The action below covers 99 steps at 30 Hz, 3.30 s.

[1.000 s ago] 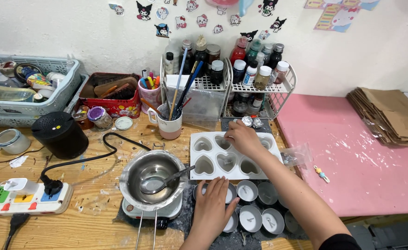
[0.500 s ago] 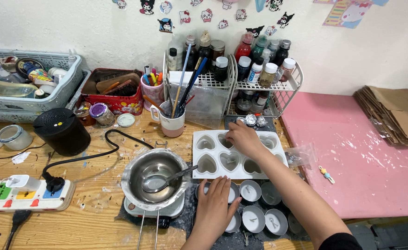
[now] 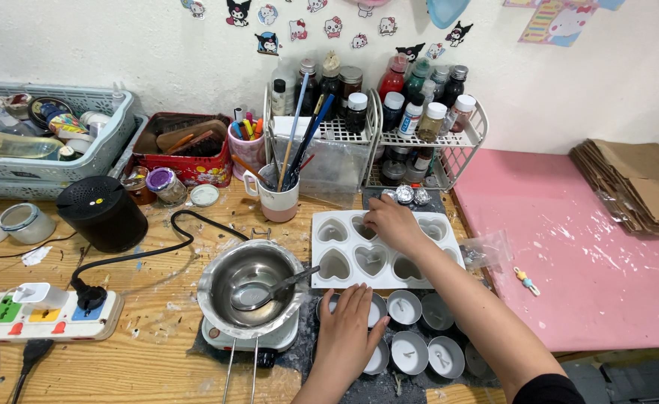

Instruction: Applying adhesive stickers to wicks and centering them in metal candle tins.

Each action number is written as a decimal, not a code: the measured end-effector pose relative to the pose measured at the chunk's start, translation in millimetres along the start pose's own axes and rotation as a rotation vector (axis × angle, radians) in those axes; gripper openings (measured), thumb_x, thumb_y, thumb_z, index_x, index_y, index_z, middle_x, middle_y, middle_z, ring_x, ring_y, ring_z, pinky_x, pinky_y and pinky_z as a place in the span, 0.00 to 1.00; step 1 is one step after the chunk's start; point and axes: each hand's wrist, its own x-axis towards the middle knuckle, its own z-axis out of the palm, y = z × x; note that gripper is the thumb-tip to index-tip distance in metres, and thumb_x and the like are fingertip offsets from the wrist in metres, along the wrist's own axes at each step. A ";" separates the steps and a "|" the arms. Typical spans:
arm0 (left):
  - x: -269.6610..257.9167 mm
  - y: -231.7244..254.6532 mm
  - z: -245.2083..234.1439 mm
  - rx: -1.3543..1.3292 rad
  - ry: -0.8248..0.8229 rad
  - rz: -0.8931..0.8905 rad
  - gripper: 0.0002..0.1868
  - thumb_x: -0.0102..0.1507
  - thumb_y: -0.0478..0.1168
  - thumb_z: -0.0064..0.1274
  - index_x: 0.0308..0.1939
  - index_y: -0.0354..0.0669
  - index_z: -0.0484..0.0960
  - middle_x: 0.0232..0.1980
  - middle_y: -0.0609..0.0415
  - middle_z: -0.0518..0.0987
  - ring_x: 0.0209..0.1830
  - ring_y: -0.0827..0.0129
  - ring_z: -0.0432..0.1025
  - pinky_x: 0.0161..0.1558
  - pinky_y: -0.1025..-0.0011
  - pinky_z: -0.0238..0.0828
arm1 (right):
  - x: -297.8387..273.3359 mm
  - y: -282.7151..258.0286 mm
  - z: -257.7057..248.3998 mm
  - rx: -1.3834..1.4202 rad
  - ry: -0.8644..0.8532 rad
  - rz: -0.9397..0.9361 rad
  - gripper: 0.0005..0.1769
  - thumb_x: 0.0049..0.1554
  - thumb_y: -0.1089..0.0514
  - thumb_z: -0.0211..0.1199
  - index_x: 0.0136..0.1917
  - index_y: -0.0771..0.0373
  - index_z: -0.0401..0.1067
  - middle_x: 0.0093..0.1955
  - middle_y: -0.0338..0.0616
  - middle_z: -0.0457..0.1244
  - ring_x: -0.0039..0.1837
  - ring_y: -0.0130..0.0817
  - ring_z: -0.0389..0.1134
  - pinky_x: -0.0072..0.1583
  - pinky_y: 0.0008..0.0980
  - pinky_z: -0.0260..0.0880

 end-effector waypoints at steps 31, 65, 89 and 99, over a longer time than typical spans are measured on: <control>-4.4 0.7 -3.5 -0.007 0.094 0.062 0.26 0.68 0.46 0.50 0.65 0.32 0.72 0.66 0.44 0.74 0.72 0.57 0.62 0.72 0.47 0.41 | -26.5 -20.6 -67.0 0.084 0.031 0.040 0.06 0.54 0.53 0.67 0.45 0.54 0.80 0.46 0.38 0.64 0.55 0.40 0.67 0.47 0.43 0.70; -100.9 57.9 -6.8 -0.782 -0.166 -0.491 0.16 0.67 0.48 0.52 0.51 0.45 0.86 0.30 0.54 0.84 0.28 0.73 0.80 0.32 0.74 0.75 | -284.6 -191.6 -30.2 0.709 0.514 0.389 0.15 0.47 0.67 0.73 0.50 0.63 0.82 0.40 0.43 0.66 0.33 0.30 0.66 0.35 0.29 0.66; -84.1 58.7 -34.2 -0.733 0.056 -0.209 0.10 0.67 0.40 0.54 0.44 0.36 0.81 0.31 0.49 0.87 0.30 0.70 0.82 0.30 0.73 0.75 | -245.0 -183.6 -95.9 0.426 0.595 -0.053 0.20 0.46 0.68 0.73 0.53 0.64 0.75 0.54 0.45 0.69 0.55 0.45 0.72 0.52 0.38 0.75; -78.6 66.7 -53.3 -0.400 0.075 -0.076 0.07 0.67 0.43 0.54 0.44 0.44 0.82 0.29 0.51 0.85 0.27 0.57 0.81 0.28 0.62 0.73 | -243.9 -177.8 -101.7 0.631 0.483 0.008 0.18 0.48 0.70 0.72 0.52 0.67 0.74 0.53 0.47 0.69 0.54 0.41 0.73 0.51 0.34 0.74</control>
